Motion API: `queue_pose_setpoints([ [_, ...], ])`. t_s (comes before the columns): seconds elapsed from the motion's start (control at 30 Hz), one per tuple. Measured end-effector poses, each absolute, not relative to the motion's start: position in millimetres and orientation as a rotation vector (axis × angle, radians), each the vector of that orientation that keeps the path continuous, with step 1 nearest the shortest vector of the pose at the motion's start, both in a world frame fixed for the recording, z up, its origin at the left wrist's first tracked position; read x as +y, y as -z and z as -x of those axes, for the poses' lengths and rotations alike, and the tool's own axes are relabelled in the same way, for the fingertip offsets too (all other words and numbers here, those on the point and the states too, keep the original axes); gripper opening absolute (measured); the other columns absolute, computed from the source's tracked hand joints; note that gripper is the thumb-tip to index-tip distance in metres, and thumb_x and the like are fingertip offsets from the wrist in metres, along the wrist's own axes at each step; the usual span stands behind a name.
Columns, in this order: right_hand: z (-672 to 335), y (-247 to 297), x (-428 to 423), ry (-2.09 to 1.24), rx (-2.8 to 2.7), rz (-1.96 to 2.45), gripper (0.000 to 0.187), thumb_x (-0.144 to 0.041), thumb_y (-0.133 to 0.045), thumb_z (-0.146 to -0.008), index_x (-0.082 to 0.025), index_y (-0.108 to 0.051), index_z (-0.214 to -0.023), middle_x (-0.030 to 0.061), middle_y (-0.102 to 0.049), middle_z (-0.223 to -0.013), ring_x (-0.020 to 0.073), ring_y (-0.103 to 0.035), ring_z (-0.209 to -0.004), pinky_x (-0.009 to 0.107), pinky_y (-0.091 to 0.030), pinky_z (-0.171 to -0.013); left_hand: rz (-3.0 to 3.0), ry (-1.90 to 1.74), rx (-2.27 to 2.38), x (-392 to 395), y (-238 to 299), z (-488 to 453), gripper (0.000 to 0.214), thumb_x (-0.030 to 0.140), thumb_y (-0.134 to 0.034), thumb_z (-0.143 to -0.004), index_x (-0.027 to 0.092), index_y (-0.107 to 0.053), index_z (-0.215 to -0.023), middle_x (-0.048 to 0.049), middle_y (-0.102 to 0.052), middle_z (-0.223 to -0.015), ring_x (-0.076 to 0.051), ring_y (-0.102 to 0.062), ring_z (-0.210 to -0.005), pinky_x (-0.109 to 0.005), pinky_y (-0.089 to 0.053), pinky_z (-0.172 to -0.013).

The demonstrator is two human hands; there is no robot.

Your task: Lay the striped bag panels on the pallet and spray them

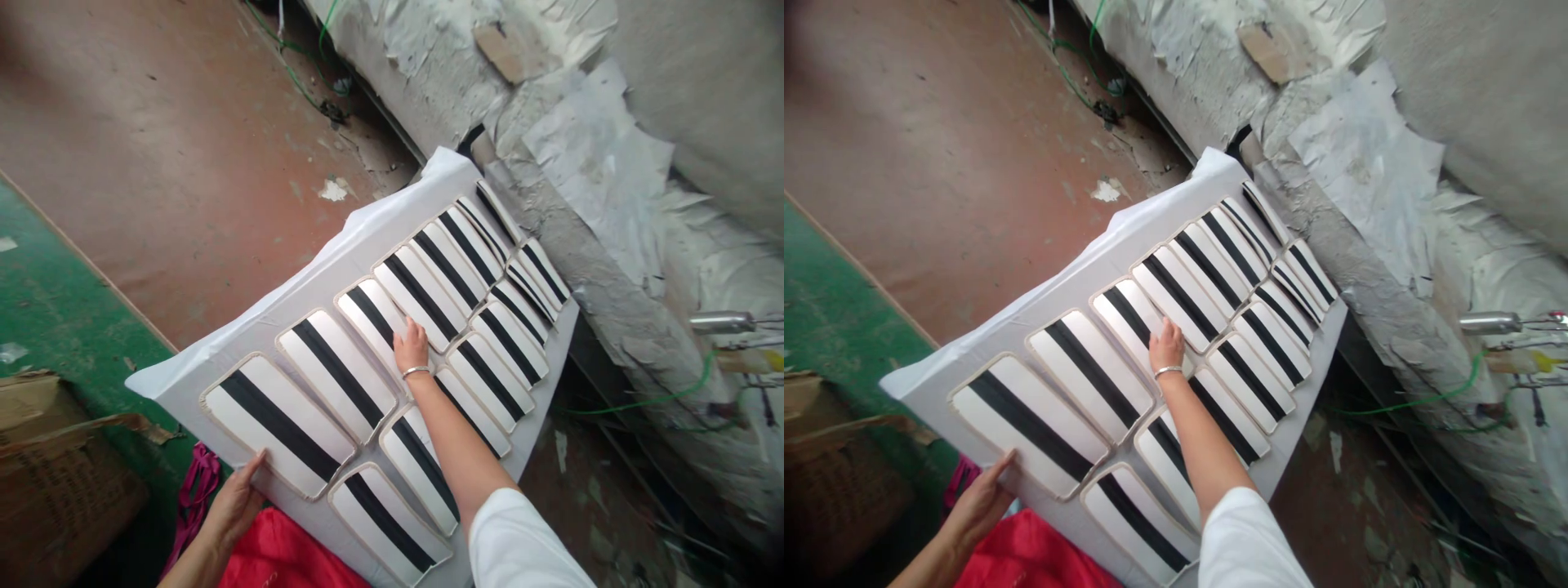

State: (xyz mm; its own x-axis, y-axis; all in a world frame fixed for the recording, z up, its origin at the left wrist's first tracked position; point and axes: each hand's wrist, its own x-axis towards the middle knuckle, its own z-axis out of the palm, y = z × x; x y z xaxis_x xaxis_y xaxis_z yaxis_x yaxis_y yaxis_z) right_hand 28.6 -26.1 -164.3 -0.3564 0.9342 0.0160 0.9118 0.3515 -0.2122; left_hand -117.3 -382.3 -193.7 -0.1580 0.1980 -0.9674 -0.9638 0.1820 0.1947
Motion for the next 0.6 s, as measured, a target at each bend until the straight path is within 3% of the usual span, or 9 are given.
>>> queue_pose_setpoints([
  [0.1,-3,167,-20,-0.139,-2.379,1.821,0.044,-0.036,-0.056,-0.085,-0.009,-0.053,-0.121,0.0211,-0.056,-0.119,0.0293,-0.052,-0.106,0.040,-0.041,-0.088,0.845,-1.264,1.276,-380,189,116,0.020,0.008,-0.054,-0.086,0.012,-0.065,-0.103,-0.0059,-0.072,-0.089,-0.015,-0.068,-0.076,-0.027,-0.058,-0.075],
  [0.2,4,168,-7,-0.098,-2.380,1.933,0.037,-0.042,-0.048,-0.091,-0.011,-0.057,-0.110,0.0174,-0.064,-0.100,0.0255,-0.058,-0.089,0.033,-0.040,-0.073,0.849,-1.285,1.279,-380,188,116,0.021,0.007,-0.052,-0.087,0.013,-0.065,-0.103,-0.0060,-0.072,-0.092,-0.015,-0.069,-0.079,-0.026,-0.057,-0.077],
  [0.33,-9,169,0,-0.142,-2.549,1.818,0.029,-0.037,-0.041,-0.095,-0.013,-0.057,-0.101,0.0092,-0.067,-0.080,0.0175,-0.057,-0.068,0.026,-0.031,-0.059,0.855,-1.275,1.284,-383,193,114,0.023,0.008,-0.058,-0.083,0.013,-0.064,-0.105,-0.0060,-0.072,-0.088,-0.017,-0.069,-0.077,-0.029,-0.058,-0.076],
  [0.6,-1,184,12,0.030,-2.589,1.675,0.027,-0.035,-0.041,-0.095,-0.014,-0.059,-0.090,0.0041,-0.062,-0.070,0.0125,-0.049,-0.059,0.025,-0.021,-0.055,0.867,-1.256,1.223,-381,193,115,0.033,0.014,-0.062,-0.081,0.015,-0.060,-0.115,-0.0083,-0.073,-0.093,-0.023,-0.069,-0.090,-0.033,-0.057,-0.077],
])
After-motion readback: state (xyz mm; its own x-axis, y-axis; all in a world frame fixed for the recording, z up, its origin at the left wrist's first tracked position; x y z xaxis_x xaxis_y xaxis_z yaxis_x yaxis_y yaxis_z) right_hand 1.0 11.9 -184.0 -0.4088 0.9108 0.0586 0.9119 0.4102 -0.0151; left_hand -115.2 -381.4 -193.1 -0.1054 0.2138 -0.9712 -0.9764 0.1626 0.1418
